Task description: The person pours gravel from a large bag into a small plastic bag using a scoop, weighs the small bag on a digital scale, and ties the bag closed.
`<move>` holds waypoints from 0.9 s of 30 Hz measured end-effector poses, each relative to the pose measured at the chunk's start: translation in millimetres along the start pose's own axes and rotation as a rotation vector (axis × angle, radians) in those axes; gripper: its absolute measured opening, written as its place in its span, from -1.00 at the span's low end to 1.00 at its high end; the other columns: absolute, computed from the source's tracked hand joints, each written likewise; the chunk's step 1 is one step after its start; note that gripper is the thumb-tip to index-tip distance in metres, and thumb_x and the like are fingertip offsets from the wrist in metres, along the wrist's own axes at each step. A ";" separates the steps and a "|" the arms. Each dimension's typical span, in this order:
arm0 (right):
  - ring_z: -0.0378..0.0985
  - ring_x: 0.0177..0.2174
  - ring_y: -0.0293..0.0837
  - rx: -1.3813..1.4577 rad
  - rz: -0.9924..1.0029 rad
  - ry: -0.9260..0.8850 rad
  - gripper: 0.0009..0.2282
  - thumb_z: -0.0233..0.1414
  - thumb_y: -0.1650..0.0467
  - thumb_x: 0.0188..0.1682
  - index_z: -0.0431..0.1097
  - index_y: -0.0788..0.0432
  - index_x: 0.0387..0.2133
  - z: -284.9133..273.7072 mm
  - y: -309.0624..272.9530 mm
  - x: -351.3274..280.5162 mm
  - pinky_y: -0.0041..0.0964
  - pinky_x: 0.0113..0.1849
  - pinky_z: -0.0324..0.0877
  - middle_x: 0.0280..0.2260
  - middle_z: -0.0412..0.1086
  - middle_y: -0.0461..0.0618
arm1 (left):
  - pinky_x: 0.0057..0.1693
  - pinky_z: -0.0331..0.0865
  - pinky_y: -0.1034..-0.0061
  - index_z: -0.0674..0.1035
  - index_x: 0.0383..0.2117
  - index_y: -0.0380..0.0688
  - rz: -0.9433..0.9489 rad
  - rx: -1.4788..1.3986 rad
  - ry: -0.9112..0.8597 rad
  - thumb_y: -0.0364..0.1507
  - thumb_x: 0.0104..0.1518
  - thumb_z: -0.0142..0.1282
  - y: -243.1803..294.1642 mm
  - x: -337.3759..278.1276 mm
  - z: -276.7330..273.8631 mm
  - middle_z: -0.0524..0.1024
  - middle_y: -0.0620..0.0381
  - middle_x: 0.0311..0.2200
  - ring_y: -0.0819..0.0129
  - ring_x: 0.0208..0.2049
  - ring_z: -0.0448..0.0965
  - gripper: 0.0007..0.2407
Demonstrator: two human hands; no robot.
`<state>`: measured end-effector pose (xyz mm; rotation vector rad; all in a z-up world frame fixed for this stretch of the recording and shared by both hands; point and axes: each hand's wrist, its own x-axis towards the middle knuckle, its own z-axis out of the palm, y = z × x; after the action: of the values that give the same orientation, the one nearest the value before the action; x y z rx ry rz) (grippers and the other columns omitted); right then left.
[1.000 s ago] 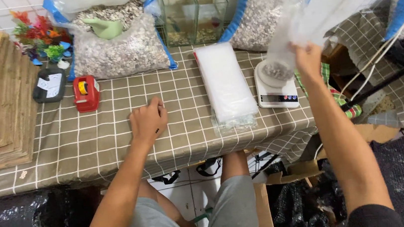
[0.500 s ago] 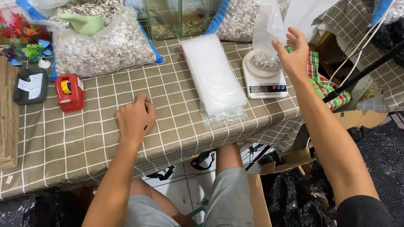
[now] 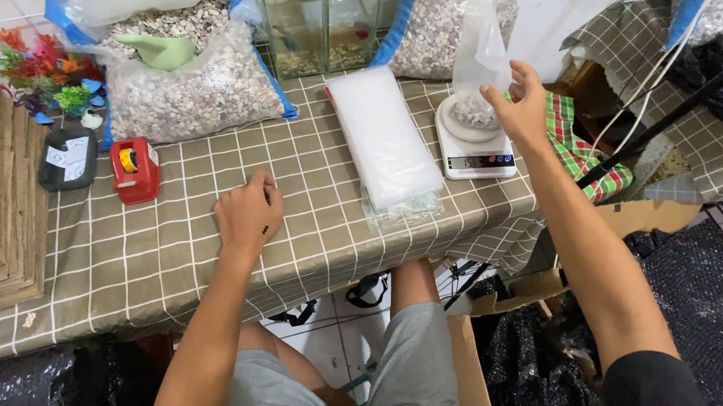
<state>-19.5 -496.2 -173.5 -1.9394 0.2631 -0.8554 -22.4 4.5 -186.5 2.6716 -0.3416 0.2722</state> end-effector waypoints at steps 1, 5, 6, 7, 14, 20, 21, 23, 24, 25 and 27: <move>0.29 0.13 0.46 0.002 -0.001 -0.001 -0.39 0.42 0.33 -0.07 0.27 0.09 0.22 0.2 -2.1 -1.6 0.13 0.14 0.27 0.14 0.23 0.50 | -0.06 0.49 0.03 0.58 -0.27 0.03 -0.001 0.001 0.002 -0.32 0.17 -0.08 -0.9 0.6 0.6 0.63 -0.14 -0.55 -0.21 -0.34 0.70 -0.83; 0.40 0.08 0.39 -0.017 -0.043 -0.016 -0.40 0.39 0.38 -0.07 0.25 0.19 0.21 0.2 -5.5 -5.3 0.14 0.11 0.29 0.08 0.32 0.47 | -0.06 0.49 0.04 0.56 -0.27 0.06 -0.003 0.006 -0.008 -0.31 0.16 -0.07 -3.5 1.9 4.2 0.63 -0.12 -0.55 -0.20 -0.34 0.70 -0.84; 0.44 0.06 0.35 -0.014 -0.056 -0.018 -0.40 0.40 0.39 -0.08 0.25 0.21 0.20 0.2 -5.2 -5.4 0.13 0.09 0.30 0.06 0.34 0.44 | -0.06 0.49 0.05 0.56 -0.27 0.07 -0.004 0.005 -0.016 -0.31 0.15 -0.07 -4.1 2.1 5.2 0.62 -0.11 -0.56 -0.19 -0.34 0.70 -0.85; 0.44 0.06 0.35 -0.013 -0.056 -0.019 -0.40 0.40 0.39 -0.08 0.25 0.21 0.20 -0.2 -3.3 -5.2 0.13 0.09 0.30 0.06 0.34 0.44 | -0.06 0.49 0.05 0.56 -0.27 0.07 -0.005 0.006 -0.016 -0.31 0.15 -0.07 -3.6 1.7 4.7 0.62 -0.11 -0.56 -0.19 -0.34 0.70 -0.85; 0.47 -0.09 0.07 -0.033 -0.228 0.058 -0.71 0.29 0.45 -0.03 0.44 0.21 -0.06 12.1 -40.4 -11.2 0.01 0.02 0.34 -0.14 0.43 0.31 | -0.07 0.50 0.04 0.56 -0.28 0.04 -0.014 -0.014 -0.014 -0.32 0.15 -0.05 -0.6 1.3 1.1 0.63 -0.10 -0.55 -0.17 -0.35 0.70 -0.86; 0.09 -0.57 -0.33 -0.022 -0.310 0.101 -0.65 0.18 0.57 0.05 0.33 0.05 -0.73 15.2 -82.7 5.4 -0.42 -0.42 0.05 -0.67 0.09 -0.32 | 0.01 0.45 0.00 0.56 -0.21 0.12 -0.086 -0.061 -0.122 -0.26 0.19 -0.10 -6.8 8.2 4.0 0.65 -0.15 -0.45 -0.22 -0.22 0.68 -0.82; 0.07 -0.57 -0.33 0.008 -0.316 0.086 -0.64 0.19 0.58 0.06 0.33 0.08 -0.73 16.6 -107.7 1.5 -0.45 -0.43 0.03 -0.68 0.09 -0.30 | 0.04 0.43 -0.01 0.56 -0.18 0.18 -0.102 -0.094 -0.154 -0.25 0.20 -0.10 -9.7 9.9 5.9 0.66 -0.15 -0.42 -0.21 -0.17 0.68 -0.81; 0.38 -0.40 -0.26 0.037 -0.332 0.022 -0.80 0.12 0.52 0.12 0.47 0.18 -0.55 17.9 -162.6 -9.1 -0.37 -0.30 0.32 -0.49 0.35 -0.12 | -0.05 0.41 -0.01 0.57 -0.23 0.19 -0.103 -0.128 -0.176 -0.25 0.22 -0.12 -15.9 16.6 6.2 0.65 0.01 -0.45 -0.17 -0.28 0.64 -0.82; 0.69 -0.22 -0.19 0.060 -0.347 -0.033 -0.81 0.05 0.47 0.17 0.61 0.28 -0.36 18.8 -190.2 -14.6 -0.30 -0.18 0.62 -0.31 0.61 0.05 | -0.13 0.39 -0.01 0.58 -0.27 0.20 -0.093 -0.163 -0.200 -0.25 0.23 -0.14 -19.9 20.2 5.8 0.64 0.18 -0.49 -0.12 -0.38 0.61 -0.82; 0.69 -0.22 -0.19 0.067 -0.350 -0.041 -0.81 0.05 0.47 0.17 0.61 0.28 -0.36 22.1 -207.5 -23.6 -0.30 -0.18 0.62 -0.31 0.61 0.05 | -0.13 0.39 -0.01 0.58 -0.27 0.20 -0.103 -0.160 -0.195 -0.25 0.23 -0.14 -3.9 15.0 -27.1 0.64 0.18 -0.49 -0.12 -0.38 0.61 -0.82; 0.66 -0.24 -0.17 0.164 -0.317 -0.142 -0.78 0.00 0.47 0.24 0.56 0.31 -0.35 28.8 -244.6 -38.0 -0.34 -0.17 0.72 -0.30 0.55 0.00 | 0.20 0.26 -0.03 0.31 0.29 0.09 -0.250 -0.293 -0.510 0.07 0.19 -0.28 29.4 7.2 -93.6 0.41 0.10 0.24 -0.07 0.17 0.45 -0.41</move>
<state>-68.9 -331.6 7.0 -1.9024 -0.1994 -0.9057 -36.6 18.4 -90.1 2.4217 -0.1748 -0.5046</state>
